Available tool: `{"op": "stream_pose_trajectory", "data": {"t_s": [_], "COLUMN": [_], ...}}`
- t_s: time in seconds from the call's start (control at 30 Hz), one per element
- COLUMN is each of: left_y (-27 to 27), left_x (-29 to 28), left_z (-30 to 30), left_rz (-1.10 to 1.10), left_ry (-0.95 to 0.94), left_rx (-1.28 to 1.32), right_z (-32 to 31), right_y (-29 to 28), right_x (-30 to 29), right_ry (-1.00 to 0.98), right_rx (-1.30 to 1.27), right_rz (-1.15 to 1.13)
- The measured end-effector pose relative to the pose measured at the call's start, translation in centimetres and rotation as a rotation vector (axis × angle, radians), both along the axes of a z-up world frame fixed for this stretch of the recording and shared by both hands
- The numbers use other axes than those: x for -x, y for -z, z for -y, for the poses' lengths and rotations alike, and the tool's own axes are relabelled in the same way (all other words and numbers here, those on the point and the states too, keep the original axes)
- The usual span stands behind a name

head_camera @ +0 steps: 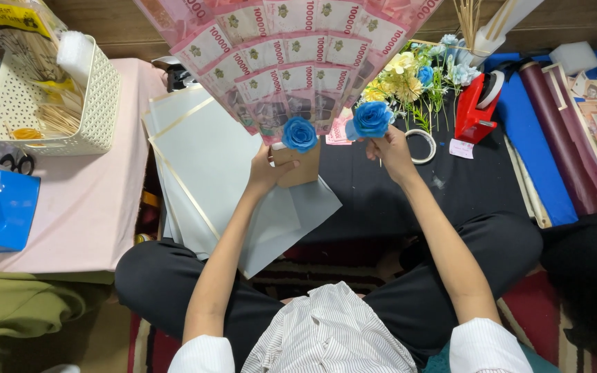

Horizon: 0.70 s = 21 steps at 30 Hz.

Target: Assembling a money bouquet by attaching banknotes to sticks and arranging them with decorative flowers.

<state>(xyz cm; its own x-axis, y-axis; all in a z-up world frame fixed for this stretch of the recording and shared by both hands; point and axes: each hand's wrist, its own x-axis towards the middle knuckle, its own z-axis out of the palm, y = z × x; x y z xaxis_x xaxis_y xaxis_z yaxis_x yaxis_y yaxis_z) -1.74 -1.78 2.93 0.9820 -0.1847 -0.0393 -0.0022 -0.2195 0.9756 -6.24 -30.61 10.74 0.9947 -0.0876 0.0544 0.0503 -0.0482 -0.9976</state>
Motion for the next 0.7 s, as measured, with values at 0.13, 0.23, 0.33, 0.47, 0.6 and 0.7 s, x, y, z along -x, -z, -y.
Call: {"op": "stream_pose_trajectory", "data": {"t_s": [0.13,0.23,0.33,0.47,0.6,0.7], "left_y": [-0.4,0.1,-0.2,-1.4,-0.5,-0.6], "left_x": [0.1,0.0,0.1,0.6,0.1,0.1], "left_z": [0.1,0.0,-0.1,0.0,0.1,0.0], "left_rz": [-0.005,-0.027,-0.019,-0.024,-0.003,0.001], "left_ry": [-0.002,-0.001,0.004,0.008,0.003,0.007], "left_rx": [-0.002,-0.02,-0.01,-0.006,0.0,-0.005], "right_z": [-0.6,-1.9,-3.0,-3.7,-3.2,-3.3], "right_y": [1.3,1.1,0.8,0.7,2.5,2.1], "right_x": [-1.2,-1.5,-1.4,-1.5,-2.5,-2.0], "right_ry": [-0.088,-0.14,-0.175,-0.185,-0.246,-0.233], "right_rx": [-0.231,-0.352,-0.374,-0.324,-0.218,-0.215], "right_rz": [-0.048,-0.108,-0.088,-0.051,-0.019,0.025]}}
